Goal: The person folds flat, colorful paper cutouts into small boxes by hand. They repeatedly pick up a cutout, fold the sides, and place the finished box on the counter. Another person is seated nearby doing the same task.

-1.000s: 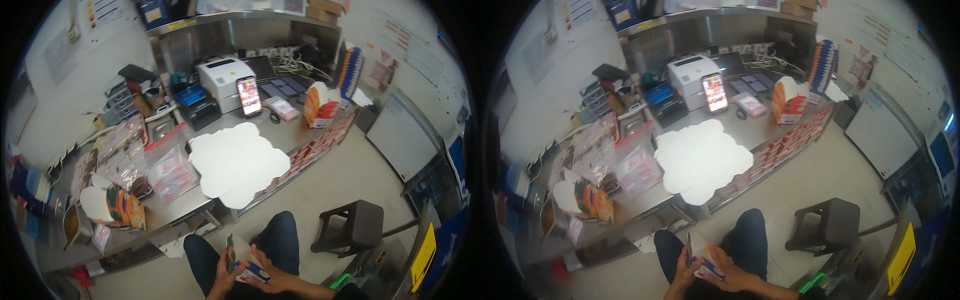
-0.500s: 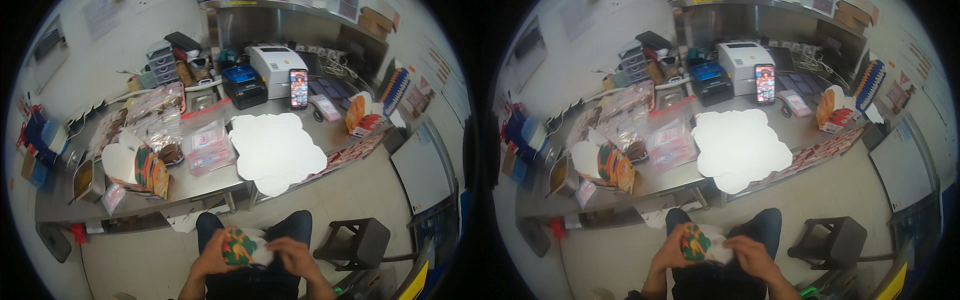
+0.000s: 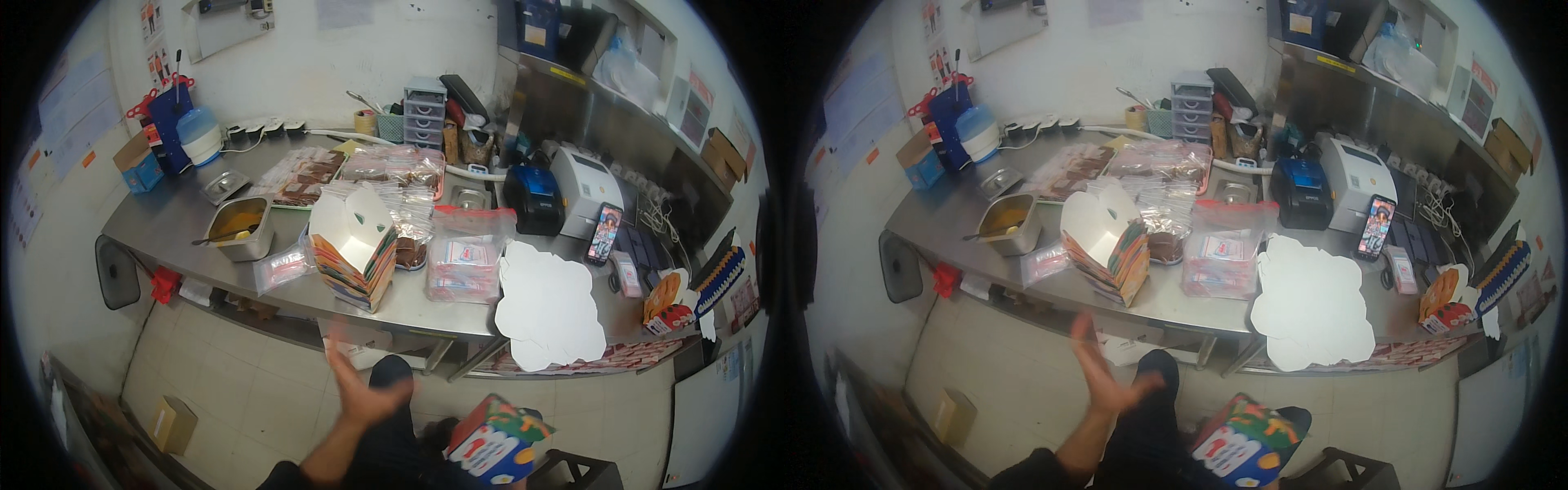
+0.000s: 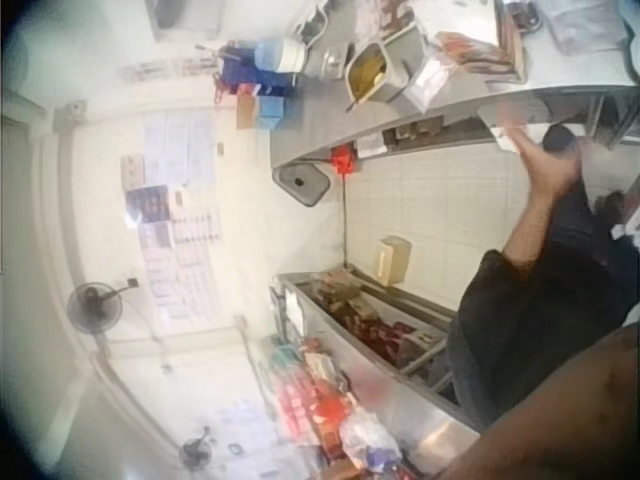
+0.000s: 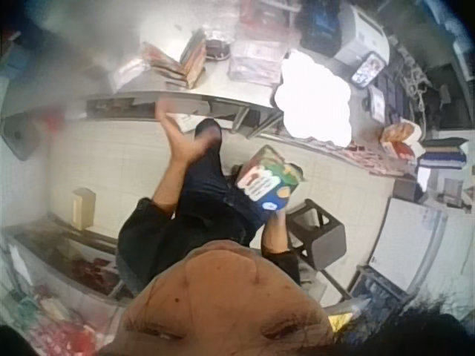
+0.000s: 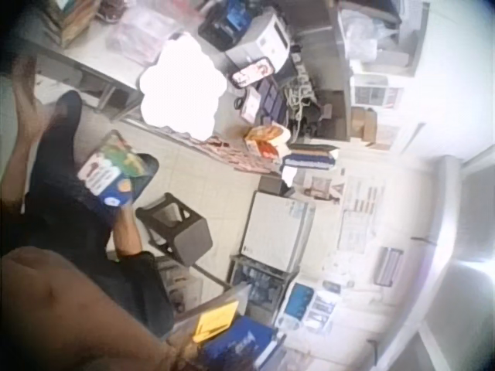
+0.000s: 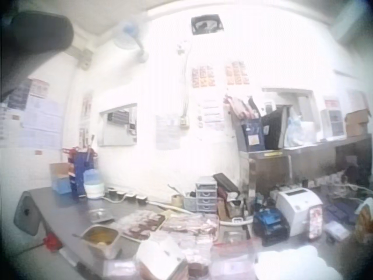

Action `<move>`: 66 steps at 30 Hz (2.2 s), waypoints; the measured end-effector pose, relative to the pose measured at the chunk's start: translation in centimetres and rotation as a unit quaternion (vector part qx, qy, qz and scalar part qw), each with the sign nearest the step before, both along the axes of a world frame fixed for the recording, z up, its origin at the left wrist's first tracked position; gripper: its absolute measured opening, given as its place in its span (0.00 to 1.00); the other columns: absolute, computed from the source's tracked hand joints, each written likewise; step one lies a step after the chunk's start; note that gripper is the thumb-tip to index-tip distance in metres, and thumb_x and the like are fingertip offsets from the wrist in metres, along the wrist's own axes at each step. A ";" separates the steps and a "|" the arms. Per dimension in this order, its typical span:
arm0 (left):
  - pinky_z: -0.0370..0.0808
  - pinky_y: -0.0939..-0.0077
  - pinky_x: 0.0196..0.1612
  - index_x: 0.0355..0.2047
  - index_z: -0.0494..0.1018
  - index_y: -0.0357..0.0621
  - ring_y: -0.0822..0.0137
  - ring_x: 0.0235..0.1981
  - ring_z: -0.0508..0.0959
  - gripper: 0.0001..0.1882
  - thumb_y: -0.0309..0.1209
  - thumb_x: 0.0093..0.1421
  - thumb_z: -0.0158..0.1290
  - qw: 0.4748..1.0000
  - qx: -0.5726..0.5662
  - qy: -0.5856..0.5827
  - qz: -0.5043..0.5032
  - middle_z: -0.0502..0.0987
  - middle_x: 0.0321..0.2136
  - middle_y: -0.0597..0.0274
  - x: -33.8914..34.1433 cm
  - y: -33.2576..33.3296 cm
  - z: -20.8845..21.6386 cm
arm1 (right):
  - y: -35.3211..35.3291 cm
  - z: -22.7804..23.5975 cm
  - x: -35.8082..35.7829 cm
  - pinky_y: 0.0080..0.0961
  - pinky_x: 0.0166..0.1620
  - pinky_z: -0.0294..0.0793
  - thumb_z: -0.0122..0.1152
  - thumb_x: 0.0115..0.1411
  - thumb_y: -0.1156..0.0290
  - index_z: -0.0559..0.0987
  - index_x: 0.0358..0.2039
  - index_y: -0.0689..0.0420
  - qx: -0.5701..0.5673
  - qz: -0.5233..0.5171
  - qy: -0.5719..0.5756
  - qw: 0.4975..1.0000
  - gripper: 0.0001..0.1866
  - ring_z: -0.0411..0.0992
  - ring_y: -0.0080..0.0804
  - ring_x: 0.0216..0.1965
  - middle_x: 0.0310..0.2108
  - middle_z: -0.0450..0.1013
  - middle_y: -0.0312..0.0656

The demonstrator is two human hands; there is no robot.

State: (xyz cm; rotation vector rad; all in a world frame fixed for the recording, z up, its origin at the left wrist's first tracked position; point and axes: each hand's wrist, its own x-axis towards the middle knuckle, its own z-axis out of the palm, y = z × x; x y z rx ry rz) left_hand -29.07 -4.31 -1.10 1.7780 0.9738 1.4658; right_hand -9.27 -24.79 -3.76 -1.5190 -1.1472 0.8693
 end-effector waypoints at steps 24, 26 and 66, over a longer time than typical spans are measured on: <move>0.64 0.62 0.60 0.63 0.48 0.40 0.55 0.57 0.65 0.64 0.38 0.31 0.78 0.967 0.222 0.102 -0.071 0.58 0.55 0.51 0.2 4.1 1.9 | 12.1 21.0 0.1 0.45 0.43 0.74 0.62 0.52 0.70 0.69 0.47 0.66 0.069 0.229 -0.480 0.844 0.24 0.73 0.54 0.42 0.40 0.72 0.57; 0.63 0.62 0.60 0.61 0.50 0.39 0.54 0.57 0.64 0.59 0.33 0.33 0.76 0.973 0.190 0.053 -0.119 0.59 0.54 0.50 0.7 3.1 2.0 | 12.4 19.1 -0.9 0.43 0.41 0.75 0.64 0.50 0.68 0.69 0.47 0.64 0.135 0.218 -0.418 0.872 0.25 0.74 0.54 0.40 0.39 0.72 0.56; 0.45 0.46 0.69 0.70 0.38 0.32 0.37 0.71 0.38 0.52 0.52 0.62 0.54 0.925 0.142 0.293 0.196 0.35 0.70 0.33 2.4 9.0 -11.1 | -7.1 -15.6 6.2 0.58 0.57 0.63 0.73 0.43 0.38 0.39 0.69 0.63 -0.425 -0.378 -0.116 0.814 0.69 0.58 0.63 0.60 0.61 0.54 0.65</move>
